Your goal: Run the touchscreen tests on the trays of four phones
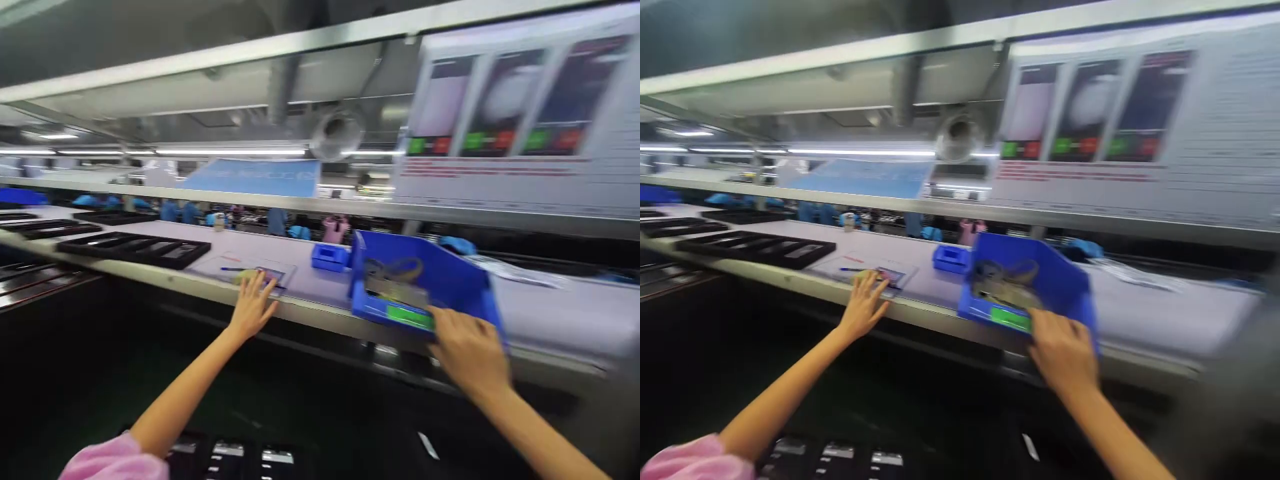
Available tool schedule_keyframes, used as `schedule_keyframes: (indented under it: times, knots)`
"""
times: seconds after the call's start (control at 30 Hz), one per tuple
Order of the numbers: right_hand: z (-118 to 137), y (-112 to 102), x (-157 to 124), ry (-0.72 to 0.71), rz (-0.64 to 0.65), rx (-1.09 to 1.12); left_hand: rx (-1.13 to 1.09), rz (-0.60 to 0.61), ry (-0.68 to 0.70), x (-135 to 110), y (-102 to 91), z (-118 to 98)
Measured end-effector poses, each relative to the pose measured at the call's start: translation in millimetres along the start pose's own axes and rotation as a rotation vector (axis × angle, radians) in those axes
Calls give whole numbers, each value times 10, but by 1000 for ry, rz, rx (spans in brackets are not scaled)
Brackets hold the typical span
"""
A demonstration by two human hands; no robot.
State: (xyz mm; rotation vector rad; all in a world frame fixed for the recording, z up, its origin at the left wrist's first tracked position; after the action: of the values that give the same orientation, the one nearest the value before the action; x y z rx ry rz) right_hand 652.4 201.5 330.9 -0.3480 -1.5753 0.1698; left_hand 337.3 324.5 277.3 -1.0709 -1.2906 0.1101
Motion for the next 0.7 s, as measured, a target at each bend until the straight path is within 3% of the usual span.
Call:
schedule_keyframes:
  times: [0.07,0.13,0.27,0.4,0.5,0.7]
  knots:
    - [148,44,-143,-283,169,-119,-96,-65,105,45,29,-372]
    - [135,-92,-217,-254,116,-238,-182,-108,209,75,22,-779]
    - [306,-269,-387,-250,-13,-275,-232,-240,488,54,-148,-1547]
    - [364,-321,-528,-257,-72,-262,-163,-253,639,134,-229,-1978]
    - [384,-360,-566,-260,-104,-271,-130,-126,644,318,-202,-2196]
    - [385,-370,-566,-229,-115,-269,-83,415,593,470,103,-2492]
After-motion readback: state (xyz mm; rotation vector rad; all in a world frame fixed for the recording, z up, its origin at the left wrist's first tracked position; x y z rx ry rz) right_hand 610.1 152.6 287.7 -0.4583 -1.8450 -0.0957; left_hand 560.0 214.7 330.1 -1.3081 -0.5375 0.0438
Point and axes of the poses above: each hand's wrist, its own x-axis towards the middle knuckle, its own y-axis out of the palm, z = x × y, the point moved 10 cm from there along x, towards the middle knuckle, and after that the axes turned 1 degree about y, right-handed, at the moved point
